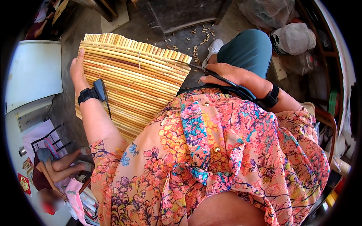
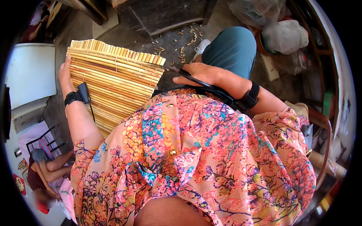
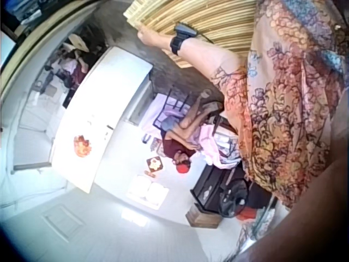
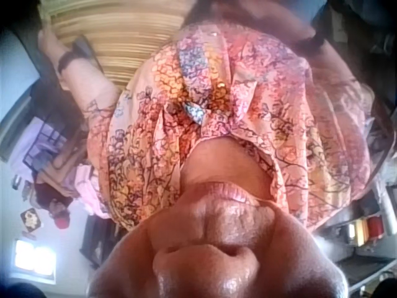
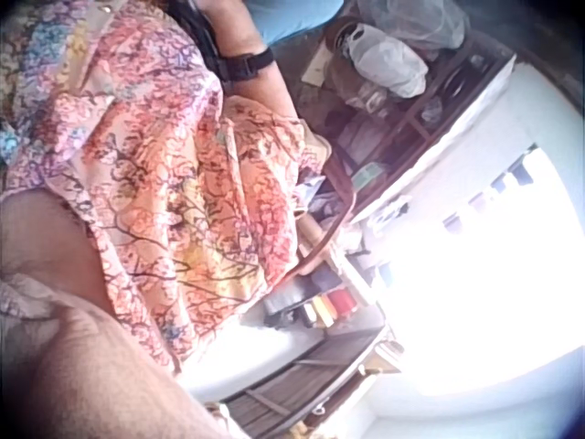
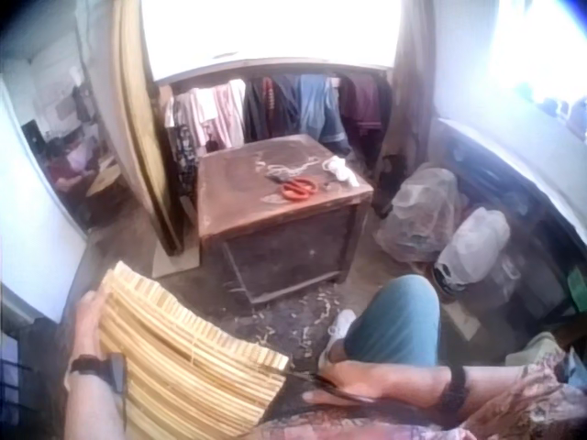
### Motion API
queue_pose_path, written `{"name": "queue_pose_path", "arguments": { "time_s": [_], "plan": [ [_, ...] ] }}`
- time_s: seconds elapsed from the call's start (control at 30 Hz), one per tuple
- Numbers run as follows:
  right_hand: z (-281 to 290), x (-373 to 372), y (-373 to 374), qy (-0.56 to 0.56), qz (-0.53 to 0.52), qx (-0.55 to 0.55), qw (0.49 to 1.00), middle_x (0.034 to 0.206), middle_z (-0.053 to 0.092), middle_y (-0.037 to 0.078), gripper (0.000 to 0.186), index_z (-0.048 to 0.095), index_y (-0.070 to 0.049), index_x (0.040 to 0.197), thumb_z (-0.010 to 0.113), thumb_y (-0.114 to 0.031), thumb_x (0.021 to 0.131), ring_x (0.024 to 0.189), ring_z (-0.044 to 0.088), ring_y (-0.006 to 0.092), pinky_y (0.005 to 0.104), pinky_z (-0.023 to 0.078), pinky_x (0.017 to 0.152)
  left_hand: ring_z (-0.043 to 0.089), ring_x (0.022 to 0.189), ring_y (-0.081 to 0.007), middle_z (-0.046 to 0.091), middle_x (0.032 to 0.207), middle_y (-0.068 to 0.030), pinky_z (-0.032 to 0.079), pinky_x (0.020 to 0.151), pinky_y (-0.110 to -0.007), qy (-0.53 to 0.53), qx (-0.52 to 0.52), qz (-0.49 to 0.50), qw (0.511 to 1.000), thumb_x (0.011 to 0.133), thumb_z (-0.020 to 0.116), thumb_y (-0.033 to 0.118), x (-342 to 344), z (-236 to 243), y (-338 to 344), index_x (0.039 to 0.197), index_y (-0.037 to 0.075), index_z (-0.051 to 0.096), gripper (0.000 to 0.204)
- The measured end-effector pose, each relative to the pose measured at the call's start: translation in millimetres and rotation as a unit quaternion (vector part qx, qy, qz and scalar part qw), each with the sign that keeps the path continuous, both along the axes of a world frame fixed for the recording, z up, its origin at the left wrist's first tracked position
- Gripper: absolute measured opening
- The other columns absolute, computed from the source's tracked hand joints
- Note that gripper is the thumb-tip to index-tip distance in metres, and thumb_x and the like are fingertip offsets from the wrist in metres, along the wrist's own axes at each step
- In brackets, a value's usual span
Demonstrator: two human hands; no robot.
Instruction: The person cuts a string using scissors and then proceeds to trim the edges of a small bamboo mat using the same tool while holding the mat by hand.
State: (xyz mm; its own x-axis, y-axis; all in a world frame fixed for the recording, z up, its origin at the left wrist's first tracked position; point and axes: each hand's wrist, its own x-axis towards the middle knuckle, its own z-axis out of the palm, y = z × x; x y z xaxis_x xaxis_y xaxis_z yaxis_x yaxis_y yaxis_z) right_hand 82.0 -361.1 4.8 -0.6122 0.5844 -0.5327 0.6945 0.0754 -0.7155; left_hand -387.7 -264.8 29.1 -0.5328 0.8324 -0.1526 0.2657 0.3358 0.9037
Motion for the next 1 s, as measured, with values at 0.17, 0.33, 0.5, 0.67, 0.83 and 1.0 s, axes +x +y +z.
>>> {"name": "queue_pose_path", "arguments": {
  "time_s": [0.17,0.33,0.5,0.67,0.83,1.0],
  "plan": [
    [-15,3,-6,0.054,-0.021,-0.029,0.998,0.098,0.057,0.030,0.071,0.056,0.007,0.103,0.041,-0.059,0.084,0.100,0.054,0.0398,0.0412,0.040,0.086,0.059,0.075,-0.0157,0.062,0.087,-0.0111,0.048,0.067,-0.029,0.008,-0.004,0.002,1.000,0.079,0.066,0.043,4,-2,6,0.093,-0.004,0.057,0.050],
    [-8,2,-4,0.050,-0.025,-0.040,0.998,0.096,0.058,0.028,0.072,0.057,0.008,0.100,0.038,-0.060,0.086,0.096,0.055,0.0374,0.0404,0.041,0.084,0.059,0.075,-0.0158,0.062,0.088,-0.0115,0.048,0.068,-0.029,0.001,-0.008,0.009,1.000,0.079,0.066,0.044,3,-4,4,0.094,-0.004,0.057,0.051],
    [-7,1,-3,0.066,-0.028,-0.041,0.997,0.093,0.058,0.028,0.072,0.058,0.008,0.096,0.035,-0.060,0.087,0.093,0.056,0.0363,0.0396,0.041,0.081,0.059,0.075,-0.0157,0.062,0.088,-0.0117,0.048,0.068,-0.029,0.002,0.003,0.003,1.000,0.078,0.067,0.044,3,-6,5,0.094,-0.005,0.057,0.053],
    [-11,-2,-4,0.055,-0.035,-0.016,0.998,0.090,0.059,0.028,0.069,0.059,0.007,0.093,0.036,-0.058,0.088,0.091,0.057,0.0394,0.0410,0.042,0.080,0.059,0.075,-0.0150,0.062,0.088,-0.0108,0.047,0.068,-0.028,0.022,-0.003,0.000,1.000,0.078,0.066,0.045,-3,-4,3,0.093,-0.005,0.058,0.053],
    [-14,-1,-3,0.032,-0.003,0.062,0.998,0.092,0.058,0.029,0.063,0.059,0.005,0.092,0.039,-0.055,0.087,0.094,0.055,0.0411,0.0428,0.042,0.082,0.058,0.076,-0.0150,0.062,0.088,-0.0102,0.047,0.070,-0.027,0.040,-0.009,0.002,0.999,0.076,0.067,0.046,1,-4,5,0.093,-0.004,0.059,0.054],
    [1,-4,-3,-0.025,-0.021,0.061,0.998,0.094,0.058,0.029,0.059,0.058,0.004,0.094,0.042,-0.052,0.087,0.095,0.055,0.0412,0.0429,0.042,0.082,0.059,0.076,-0.0148,0.062,0.088,-0.0099,0.047,0.070,-0.028,0.049,-0.005,-0.005,0.999,0.076,0.066,0.049,-1,-9,7,0.093,-0.003,0.060,0.056]
  ]
}}
